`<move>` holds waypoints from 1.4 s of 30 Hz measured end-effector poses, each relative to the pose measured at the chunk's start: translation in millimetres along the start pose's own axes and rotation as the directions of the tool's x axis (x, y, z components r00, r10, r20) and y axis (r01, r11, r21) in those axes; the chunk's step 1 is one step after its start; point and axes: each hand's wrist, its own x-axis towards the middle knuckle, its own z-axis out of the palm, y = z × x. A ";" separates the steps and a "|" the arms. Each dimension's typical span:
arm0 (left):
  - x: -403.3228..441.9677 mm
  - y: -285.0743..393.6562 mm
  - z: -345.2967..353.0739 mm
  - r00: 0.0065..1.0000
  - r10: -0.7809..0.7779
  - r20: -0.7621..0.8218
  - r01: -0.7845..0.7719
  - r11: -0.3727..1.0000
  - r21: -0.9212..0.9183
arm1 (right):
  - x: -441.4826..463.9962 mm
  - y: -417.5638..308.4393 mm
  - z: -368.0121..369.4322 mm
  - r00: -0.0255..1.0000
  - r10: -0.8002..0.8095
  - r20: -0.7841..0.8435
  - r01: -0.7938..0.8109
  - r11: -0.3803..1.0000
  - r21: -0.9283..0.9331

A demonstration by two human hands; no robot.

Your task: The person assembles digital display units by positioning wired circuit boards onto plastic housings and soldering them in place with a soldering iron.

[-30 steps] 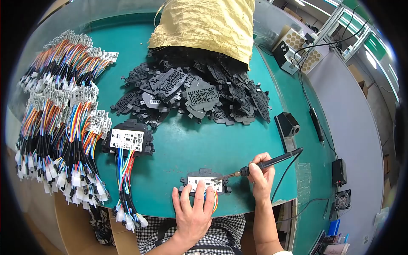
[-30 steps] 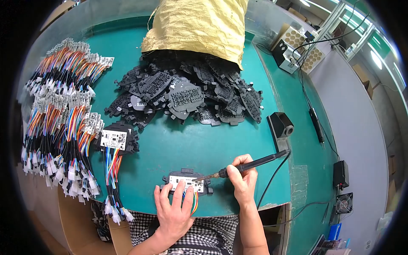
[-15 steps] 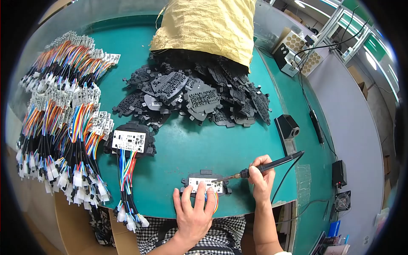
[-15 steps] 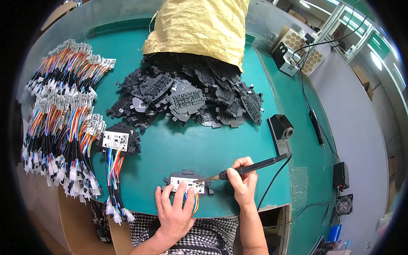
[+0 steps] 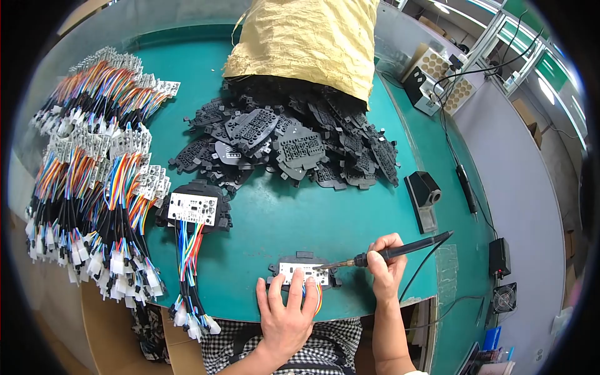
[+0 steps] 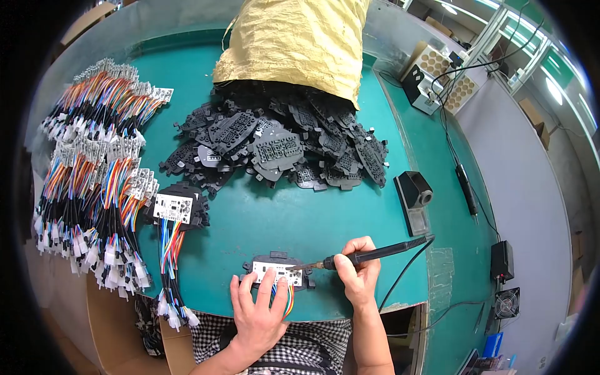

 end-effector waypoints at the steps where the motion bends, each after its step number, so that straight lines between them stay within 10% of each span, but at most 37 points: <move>1: -0.5 -0.1 0.7 1.000 -0.001 -0.002 0.001 1.000 0.001 | -0.2 0.3 -0.3 1.000 -0.016 0.003 0.016 1.000 0.007; 42: -1.2 -0.4 -0.8 1.000 -0.007 0.008 0.007 0.999 0.035 | 3.7 -5.0 45.8 0.983 0.143 0.117 -0.149 0.988 0.047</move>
